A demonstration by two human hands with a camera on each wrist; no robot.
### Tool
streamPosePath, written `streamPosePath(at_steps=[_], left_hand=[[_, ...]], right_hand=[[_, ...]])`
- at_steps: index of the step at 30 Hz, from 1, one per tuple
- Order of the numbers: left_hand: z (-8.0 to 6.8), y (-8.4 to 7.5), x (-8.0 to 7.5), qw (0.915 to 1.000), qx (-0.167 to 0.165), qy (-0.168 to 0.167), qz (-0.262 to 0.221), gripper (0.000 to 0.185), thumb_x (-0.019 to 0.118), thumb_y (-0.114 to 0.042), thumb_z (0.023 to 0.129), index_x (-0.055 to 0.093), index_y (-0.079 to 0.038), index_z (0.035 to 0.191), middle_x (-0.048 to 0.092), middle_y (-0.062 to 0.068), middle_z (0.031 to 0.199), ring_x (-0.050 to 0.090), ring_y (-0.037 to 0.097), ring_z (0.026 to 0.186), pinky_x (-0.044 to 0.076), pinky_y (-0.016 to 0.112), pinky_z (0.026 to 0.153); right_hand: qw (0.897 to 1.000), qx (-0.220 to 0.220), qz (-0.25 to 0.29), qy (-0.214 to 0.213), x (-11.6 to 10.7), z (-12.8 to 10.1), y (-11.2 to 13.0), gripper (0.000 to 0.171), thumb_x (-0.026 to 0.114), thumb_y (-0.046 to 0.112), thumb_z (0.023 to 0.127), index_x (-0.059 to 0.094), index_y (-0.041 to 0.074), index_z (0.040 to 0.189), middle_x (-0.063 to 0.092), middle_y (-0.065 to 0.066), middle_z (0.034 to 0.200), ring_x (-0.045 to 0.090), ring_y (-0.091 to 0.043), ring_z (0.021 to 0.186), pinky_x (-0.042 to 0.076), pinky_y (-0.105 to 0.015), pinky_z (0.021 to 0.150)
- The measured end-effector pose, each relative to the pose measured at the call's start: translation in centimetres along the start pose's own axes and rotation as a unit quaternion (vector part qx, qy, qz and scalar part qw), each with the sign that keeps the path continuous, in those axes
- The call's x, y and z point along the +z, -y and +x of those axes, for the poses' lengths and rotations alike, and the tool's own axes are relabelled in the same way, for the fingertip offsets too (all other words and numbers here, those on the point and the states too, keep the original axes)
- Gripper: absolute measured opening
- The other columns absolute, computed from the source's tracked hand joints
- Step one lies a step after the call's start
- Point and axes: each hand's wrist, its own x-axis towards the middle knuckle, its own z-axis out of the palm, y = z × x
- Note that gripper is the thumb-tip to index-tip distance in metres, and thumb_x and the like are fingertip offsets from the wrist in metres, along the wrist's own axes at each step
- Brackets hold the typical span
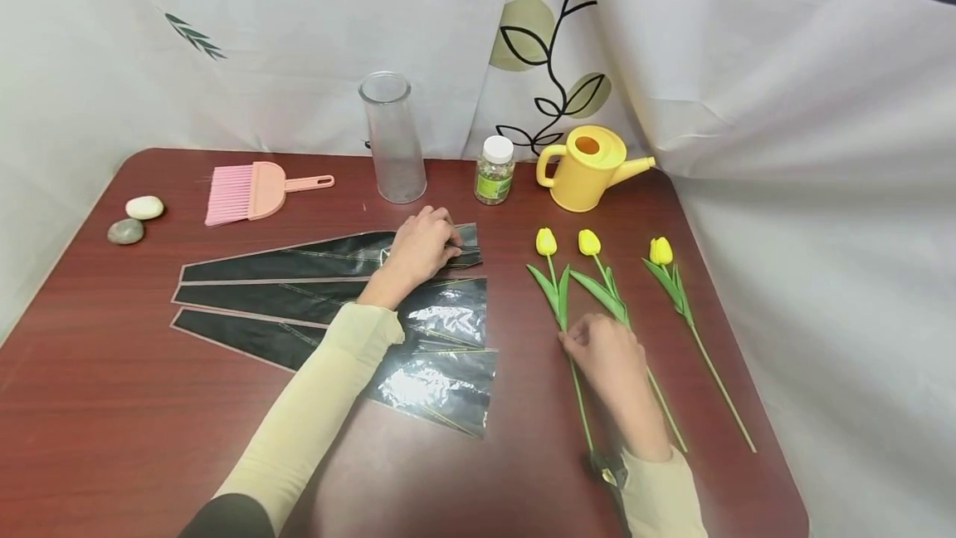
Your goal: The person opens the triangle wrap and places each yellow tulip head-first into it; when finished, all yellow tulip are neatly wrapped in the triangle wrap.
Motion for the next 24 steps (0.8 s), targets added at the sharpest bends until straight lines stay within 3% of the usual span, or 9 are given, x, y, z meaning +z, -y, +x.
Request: streamPosePath(at_steps=[8,16,24], left_hand=[[0.04,-0.06,-0.28,0.9994,0.017,-0.029,-0.012,0.007,0.075,-0.017,0.086,0.077,-0.019,0.093,0.064,0.0,0.093,0.056,0.023,0.093,0.043,0.041,0.08],[-0.07,-0.04,-0.91,0.9969,0.024,-0.068,-0.029,0.004,0.074,-0.015,0.086,0.074,-0.019,0.086,0.067,-0.004,0.085,0.057,0.02,0.086,0.043,0.038,0.076],[0.02,-0.05,-0.82,0.9974,0.018,-0.069,-0.013,0.014,0.063,-0.017,0.095,0.076,-0.016,0.092,0.066,-0.001,0.09,0.056,0.022,0.087,0.043,0.039,0.075]], right_hand=[[0.998,0.045,0.034,-0.011,0.33,0.26,-0.1,0.021,0.075,0.032,0.082,0.069,0.013,0.076,0.061,0.005,0.065,0.053,-0.018,0.06,0.039,-0.035,0.055],[0.998,0.049,0.046,-0.008,0.27,0.54,0.1,0.021,0.077,0.031,0.081,0.071,0.011,0.076,0.064,0.004,0.065,0.054,-0.019,0.062,0.04,-0.037,0.058],[0.998,0.049,0.048,0.005,-0.02,0.49,0.18,0.021,0.076,0.03,0.082,0.071,0.011,0.075,0.064,0.004,0.065,0.053,-0.018,0.061,0.039,-0.037,0.059]])
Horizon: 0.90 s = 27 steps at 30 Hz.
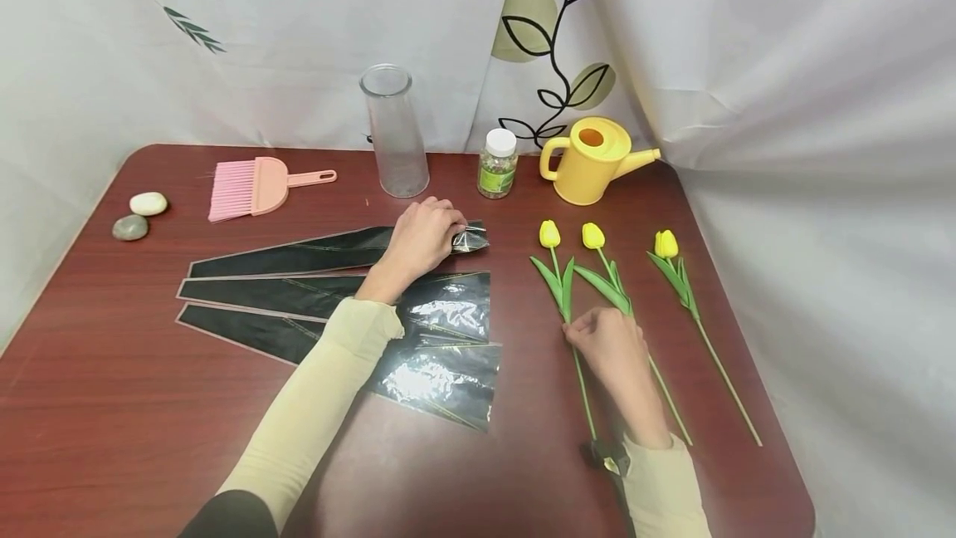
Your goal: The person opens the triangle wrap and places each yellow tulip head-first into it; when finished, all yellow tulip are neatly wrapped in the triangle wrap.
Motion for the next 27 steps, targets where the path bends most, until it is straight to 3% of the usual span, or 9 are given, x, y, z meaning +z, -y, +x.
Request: streamPosePath(at_steps=[10,16,20,22,24,27], left_hand=[[-0.1,0.1,-0.1,0.9982,-0.021,-0.014,-0.054,0.004,0.075,-0.022,0.088,0.076,-0.019,0.087,0.062,-0.005,0.087,0.052,0.018,0.087,0.04,0.035,0.076],[-0.1,0.1,-0.2,0.9975,-0.022,-0.003,-0.067,0.01,0.066,-0.02,0.094,0.075,-0.015,0.092,0.061,-0.003,0.092,0.052,0.02,0.091,0.04,0.036,0.08],[0.0,0.0,-0.2,0.9979,-0.018,0.0,-0.063,0.007,0.068,-0.021,0.093,0.074,-0.017,0.09,0.061,-0.005,0.09,0.05,0.018,0.089,0.038,0.034,0.078],[0.0,0.0,-0.2,0.9981,-0.016,-0.002,-0.06,0.005,0.071,-0.022,0.091,0.074,-0.018,0.088,0.061,-0.006,0.088,0.049,0.017,0.087,0.037,0.034,0.077],[0.0,0.0,-0.2,0.9981,-0.016,-0.005,-0.059,0.005,0.072,-0.022,0.09,0.073,-0.019,0.087,0.06,-0.007,0.086,0.049,0.016,0.086,0.037,0.033,0.076],[-0.1,0.0,-0.3,0.998,-0.019,-0.01,-0.059,0.005,0.072,-0.022,0.09,0.073,-0.018,0.087,0.06,-0.006,0.085,0.05,0.017,0.086,0.037,0.033,0.076]], right_hand=[[1.0,0.005,0.028,0.004,-0.2,0.1,0.0,0.023,0.074,0.03,0.083,0.072,0.008,0.077,0.064,0.004,0.064,0.055,-0.014,0.056,0.04,-0.035,0.06],[0.996,0.025,0.086,-0.007,-0.6,-0.4,-0.1,0.022,0.075,0.029,0.084,0.074,0.007,0.083,0.068,0.0,0.067,0.063,-0.014,0.05,0.048,-0.03,0.058],[0.988,0.041,0.147,-0.01,-0.9,-0.6,-0.1,0.022,0.075,0.026,0.084,0.074,0.004,0.087,0.069,-0.003,0.069,0.064,-0.016,0.051,0.051,-0.027,0.053],[0.979,0.048,0.196,-0.003,-1.1,-0.5,-0.1,0.025,0.076,0.025,0.085,0.074,0.001,0.091,0.069,-0.004,0.069,0.062,-0.015,0.05,0.052,-0.027,0.051],[0.962,0.056,0.267,0.006,-1.4,-0.4,0.0,0.028,0.075,0.023,0.086,0.072,-0.004,0.096,0.068,-0.004,0.068,0.059,-0.012,0.049,0.051,-0.027,0.048],[0.911,0.056,0.409,0.005,-1.6,0.1,0.5,0.029,0.075,0.015,0.087,0.069,-0.01,0.099,0.066,-0.005,0.064,0.056,-0.01,0.047,0.048,-0.025,0.042]])
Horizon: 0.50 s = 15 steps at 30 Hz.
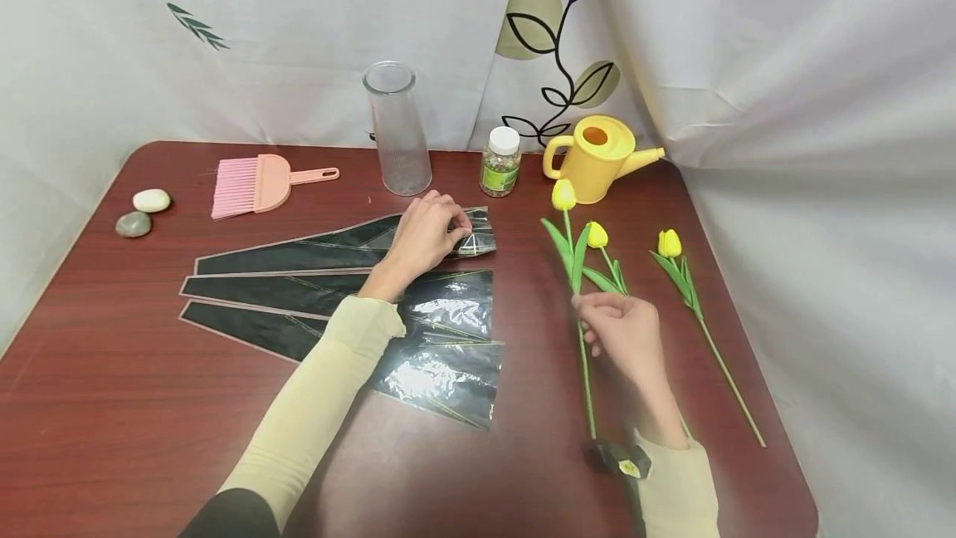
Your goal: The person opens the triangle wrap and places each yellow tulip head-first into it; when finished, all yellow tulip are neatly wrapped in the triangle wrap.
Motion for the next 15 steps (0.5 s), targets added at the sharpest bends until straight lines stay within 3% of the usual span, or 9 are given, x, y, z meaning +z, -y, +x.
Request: streamPosePath(at_steps=[3,6,10,15], left_hand=[[0.0,0.0,-0.2,1.0,-0.003,-0.003,-0.005,0.006,0.071,-0.021,0.09,0.073,-0.017,0.088,0.059,-0.006,0.085,0.05,0.017,0.087,0.038,0.033,0.076],[0.0,0.0,-0.3,1.0,-0.001,-0.003,-0.01,0.006,0.072,-0.022,0.09,0.073,-0.017,0.088,0.059,-0.006,0.085,0.051,0.017,0.087,0.038,0.034,0.076],[-0.1,0.1,-0.3,0.9999,0.004,0.003,-0.013,0.005,0.072,-0.022,0.09,0.073,-0.018,0.087,0.06,-0.006,0.086,0.05,0.017,0.087,0.039,0.034,0.077],[-0.2,0.0,-0.5,0.9997,0.007,0.003,-0.024,0.006,0.074,-0.024,0.089,0.073,-0.019,0.086,0.06,-0.007,0.085,0.05,0.015,0.085,0.039,0.033,0.077]], right_hand=[[0.99,-0.012,0.139,-0.016,0.5,0.5,0.8,0.019,0.072,0.007,0.089,0.069,-0.011,0.097,0.066,-0.007,0.063,0.062,-0.012,0.049,0.048,-0.025,0.041],[0.973,-0.032,0.225,-0.042,0.9,1.4,1.5,0.012,0.068,0.003,0.09,0.071,-0.008,0.095,0.07,-0.013,0.07,0.069,-0.019,0.058,0.052,-0.027,0.047],[0.945,-0.056,0.304,-0.105,1.2,3.4,1.9,0.024,0.074,0.005,0.086,0.067,-0.014,0.098,0.071,-0.021,0.08,0.072,-0.027,0.067,0.057,-0.033,0.058],[0.911,-0.061,0.358,-0.196,1.1,6.1,1.6,0.036,0.084,0.01,0.077,0.069,-0.016,0.097,0.07,-0.024,0.082,0.072,-0.029,0.069,0.057,-0.037,0.064]])
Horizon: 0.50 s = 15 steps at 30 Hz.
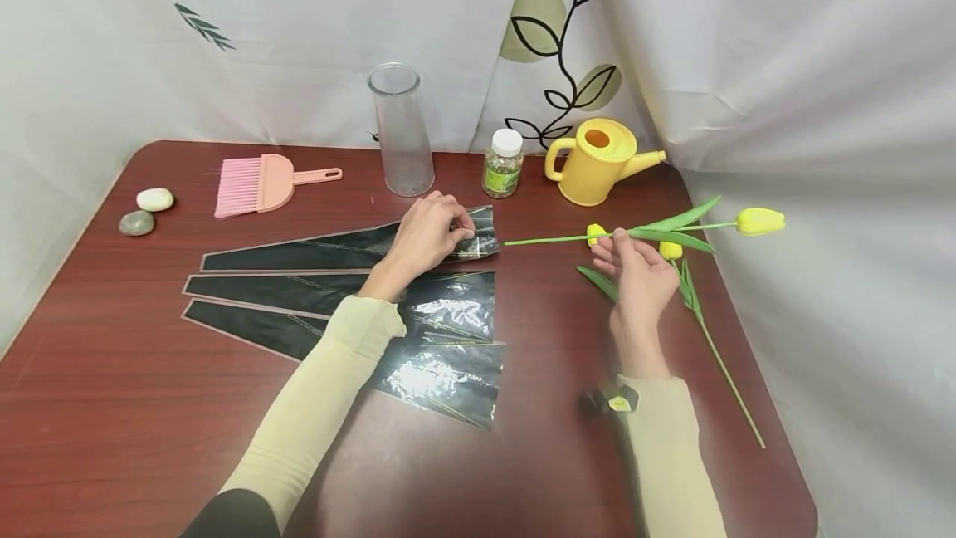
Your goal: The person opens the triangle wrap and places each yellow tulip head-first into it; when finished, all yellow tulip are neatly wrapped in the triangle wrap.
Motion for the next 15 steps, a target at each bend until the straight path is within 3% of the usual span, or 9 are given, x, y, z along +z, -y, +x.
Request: streamPosePath(at_steps=[3,7,10,15], left_hand=[[0.0,0.0,-0.1,0.9999,0.002,-0.002,-0.01,0.006,0.075,-0.025,0.088,0.074,-0.019,0.086,0.06,-0.007,0.085,0.05,0.015,0.085,0.039,0.033,0.077],[0.0,0.0,-0.2,0.9998,0.004,-0.007,-0.017,0.007,0.075,-0.025,0.087,0.074,-0.018,0.086,0.06,-0.007,0.085,0.05,0.015,0.085,0.04,0.033,0.077],[0.0,-0.1,-0.3,0.9998,0.003,-0.008,-0.018,0.007,0.075,-0.025,0.087,0.074,-0.018,0.087,0.06,-0.007,0.085,0.051,0.015,0.085,0.04,0.033,0.077],[0.0,-0.1,-0.5,0.9998,-0.001,-0.005,-0.02,0.007,0.075,-0.026,0.088,0.074,-0.019,0.087,0.059,-0.007,0.085,0.051,0.014,0.085,0.04,0.033,0.078]], right_hand=[[0.999,0.008,0.015,-0.029,0.3,1.1,-0.8,0.035,0.085,0.011,0.075,0.07,-0.013,0.097,0.071,-0.023,0.082,0.072,-0.029,0.07,0.057,-0.04,0.069],[0.999,0.017,0.015,-0.034,1.0,1.6,-2.2,0.038,0.085,0.012,0.076,0.07,-0.013,0.099,0.071,-0.022,0.083,0.072,-0.029,0.071,0.055,-0.043,0.074],[0.999,0.016,0.016,-0.025,1.7,1.5,-3.2,0.039,0.084,0.012,0.077,0.069,-0.015,0.101,0.071,-0.022,0.081,0.072,-0.028,0.07,0.056,-0.041,0.071],[1.0,0.012,0.019,-0.011,3.1,0.7,-4.7,0.027,0.078,0.007,0.082,0.07,-0.014,0.097,0.07,-0.021,0.077,0.071,-0.025,0.063,0.057,-0.038,0.061]])
